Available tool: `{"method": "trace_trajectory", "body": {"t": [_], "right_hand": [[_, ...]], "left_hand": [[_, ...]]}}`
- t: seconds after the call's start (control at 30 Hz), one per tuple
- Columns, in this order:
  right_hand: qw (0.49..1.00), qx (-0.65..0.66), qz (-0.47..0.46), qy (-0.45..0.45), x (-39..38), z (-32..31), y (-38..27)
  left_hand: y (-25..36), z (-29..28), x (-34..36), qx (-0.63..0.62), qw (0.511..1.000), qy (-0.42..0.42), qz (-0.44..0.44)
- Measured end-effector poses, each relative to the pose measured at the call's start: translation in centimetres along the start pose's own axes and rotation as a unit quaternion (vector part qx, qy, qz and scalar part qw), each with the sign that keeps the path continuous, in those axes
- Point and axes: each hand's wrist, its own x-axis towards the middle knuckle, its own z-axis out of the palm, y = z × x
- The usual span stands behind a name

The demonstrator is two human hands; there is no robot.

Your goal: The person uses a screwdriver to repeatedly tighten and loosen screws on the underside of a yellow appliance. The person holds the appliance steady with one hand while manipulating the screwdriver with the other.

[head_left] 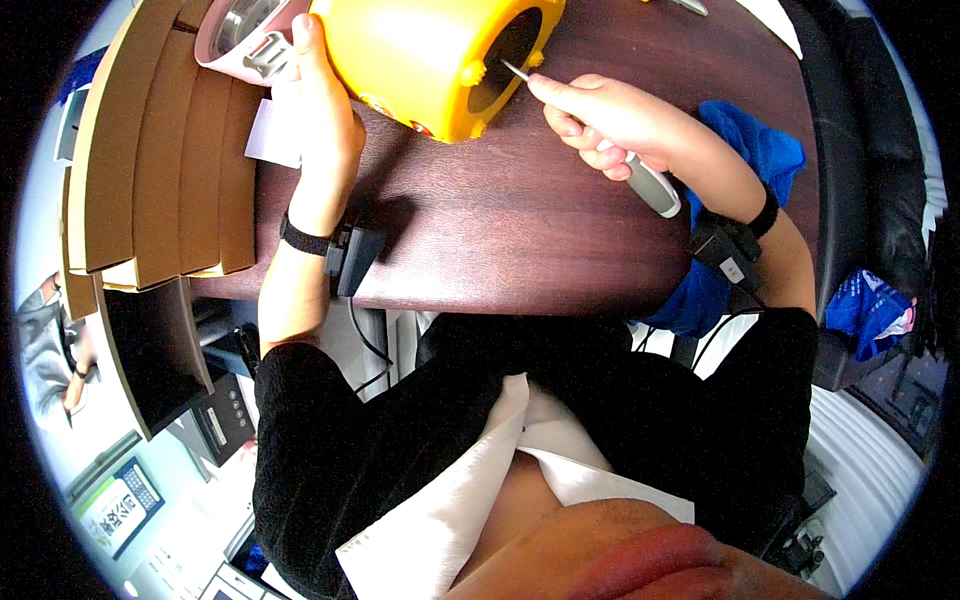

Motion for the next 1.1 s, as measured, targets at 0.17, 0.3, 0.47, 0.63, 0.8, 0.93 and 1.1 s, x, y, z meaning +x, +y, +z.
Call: {"method": "trace_trajectory", "body": {"t": [0.17, 0.3, 0.47, 0.63, 0.8, 0.93, 1.1], "right_hand": [[1.000, 0.023, -0.008, -0.016, 0.1, 0.2, 0.6], [1.000, 0.025, -0.009, -0.016, 0.2, 0.3, 0.8], [0.999, 0.032, -0.007, -0.011, 0.2, 0.4, 0.9], [1.000, 0.025, -0.003, -0.009, -0.2, 0.4, 0.7], [0.999, 0.038, 0.034, -0.012, -0.6, 0.3, 0.2], [0.998, 0.045, 0.043, -0.018, -0.6, 0.3, 0.5], [0.998, 0.055, 0.037, -0.022, -0.8, 0.1, 0.9]], "left_hand": [[0.6, 0.1, -0.3, -0.003, 1.000, 0.003, -0.031], [0.7, 0.4, -0.4, -0.017, 1.000, 0.010, -0.021], [0.8, 0.4, -0.4, -0.014, 1.000, 0.005, -0.019], [0.8, 0.5, -0.4, 0.002, 1.000, 0.003, -0.011], [0.5, 0.0, -0.4, 0.051, 0.999, -0.015, -0.004], [0.8, 0.2, -0.8, 0.063, 0.998, -0.028, 0.009], [0.4, 0.1, -0.9, 0.049, 0.998, -0.043, 0.017]]}}
